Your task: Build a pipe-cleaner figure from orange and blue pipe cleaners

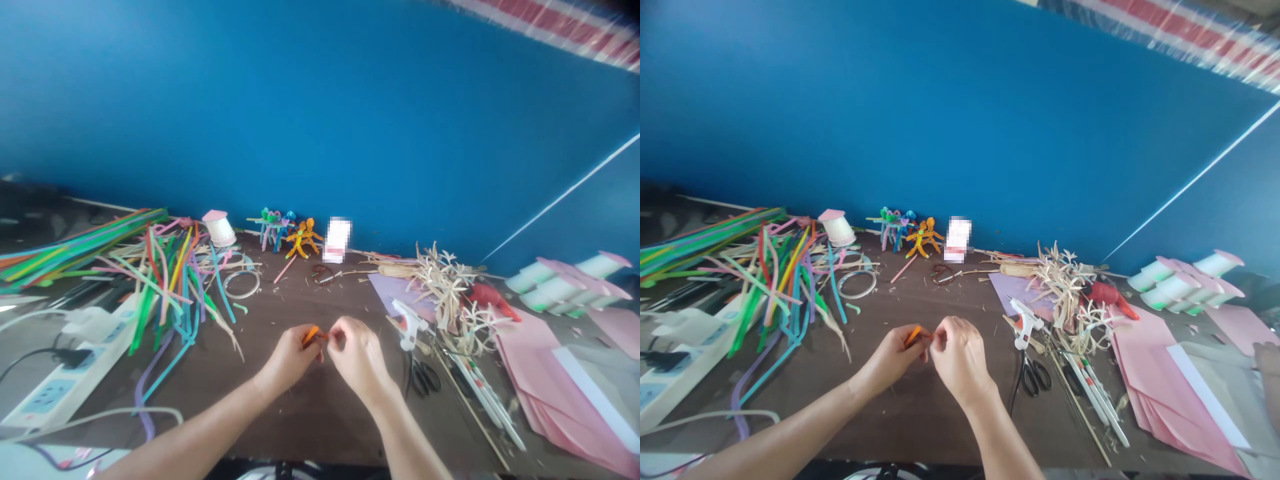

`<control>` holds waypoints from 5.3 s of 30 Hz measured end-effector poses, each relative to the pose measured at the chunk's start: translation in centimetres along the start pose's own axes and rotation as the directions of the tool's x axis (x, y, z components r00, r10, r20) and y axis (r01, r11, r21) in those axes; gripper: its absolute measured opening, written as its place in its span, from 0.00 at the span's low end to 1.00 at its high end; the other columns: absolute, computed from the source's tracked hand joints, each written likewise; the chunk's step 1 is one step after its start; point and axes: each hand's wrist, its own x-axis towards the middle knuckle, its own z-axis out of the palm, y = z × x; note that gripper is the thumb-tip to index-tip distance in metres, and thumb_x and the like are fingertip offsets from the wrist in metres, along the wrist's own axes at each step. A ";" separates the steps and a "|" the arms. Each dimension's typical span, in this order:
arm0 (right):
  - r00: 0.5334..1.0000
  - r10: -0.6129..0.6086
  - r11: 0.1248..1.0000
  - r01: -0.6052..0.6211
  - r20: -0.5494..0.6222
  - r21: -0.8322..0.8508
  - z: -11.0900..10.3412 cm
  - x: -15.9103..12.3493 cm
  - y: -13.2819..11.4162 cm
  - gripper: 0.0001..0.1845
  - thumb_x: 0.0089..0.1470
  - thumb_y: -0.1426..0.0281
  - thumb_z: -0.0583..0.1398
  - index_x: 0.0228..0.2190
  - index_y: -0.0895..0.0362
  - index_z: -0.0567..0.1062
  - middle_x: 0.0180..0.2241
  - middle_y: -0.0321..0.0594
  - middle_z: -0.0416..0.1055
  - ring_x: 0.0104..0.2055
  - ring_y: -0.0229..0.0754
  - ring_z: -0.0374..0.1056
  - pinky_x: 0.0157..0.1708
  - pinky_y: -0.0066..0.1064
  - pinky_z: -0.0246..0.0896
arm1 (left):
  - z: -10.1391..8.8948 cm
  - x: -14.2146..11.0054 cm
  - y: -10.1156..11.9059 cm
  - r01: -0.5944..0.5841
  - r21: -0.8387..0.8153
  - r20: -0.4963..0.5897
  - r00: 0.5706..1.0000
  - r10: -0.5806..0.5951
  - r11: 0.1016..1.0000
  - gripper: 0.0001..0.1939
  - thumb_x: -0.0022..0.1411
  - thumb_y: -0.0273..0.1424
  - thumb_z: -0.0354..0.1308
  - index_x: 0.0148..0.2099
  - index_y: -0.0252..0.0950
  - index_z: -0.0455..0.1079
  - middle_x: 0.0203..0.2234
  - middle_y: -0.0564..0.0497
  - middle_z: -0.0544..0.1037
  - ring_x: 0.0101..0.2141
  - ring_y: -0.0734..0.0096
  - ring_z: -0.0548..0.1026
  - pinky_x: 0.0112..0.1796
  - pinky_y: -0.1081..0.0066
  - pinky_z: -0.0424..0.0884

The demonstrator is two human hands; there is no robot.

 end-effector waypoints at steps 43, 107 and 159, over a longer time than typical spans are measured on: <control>0.950 0.198 0.801 -0.299 0.241 0.518 0.3 -0.4 0.2 0.06 0.48 0.70 0.54 0.22 0.57 0.67 0.21 0.33 0.65 0.23 0.35 0.60 0.25 0.24 0.54 | -0.7 -0.8 1.6 0.062 -0.047 0.079 0.995 -0.059 0.997 0.12 0.54 0.34 0.51 0.26 0.32 0.69 0.17 0.54 0.70 0.21 0.75 0.64 0.25 0.76 0.57; 0.851 -0.413 0.909 0.405 -0.325 -0.097 0.8 -2.4 0.1 0.11 0.45 0.78 0.59 0.34 0.55 0.71 0.27 0.38 0.64 0.32 0.40 0.58 0.34 0.35 0.53 | -1.5 -1.2 3.6 0.402 -0.713 0.181 0.897 -0.403 0.574 0.11 0.43 0.32 0.65 0.29 0.30 0.71 0.19 0.55 0.68 0.20 0.84 0.64 0.18 0.82 0.55; 0.940 -0.174 0.940 0.247 -0.293 0.234 1.1 -2.6 -1.0 0.07 0.48 0.76 0.56 0.33 0.56 0.66 0.29 0.40 0.68 0.32 0.41 0.65 0.35 0.37 0.60 | -2.1 -0.6 2.1 0.360 -0.726 0.244 0.931 -0.270 0.586 0.09 0.47 0.30 0.63 0.28 0.31 0.67 0.19 0.54 0.72 0.20 0.82 0.68 0.20 0.83 0.63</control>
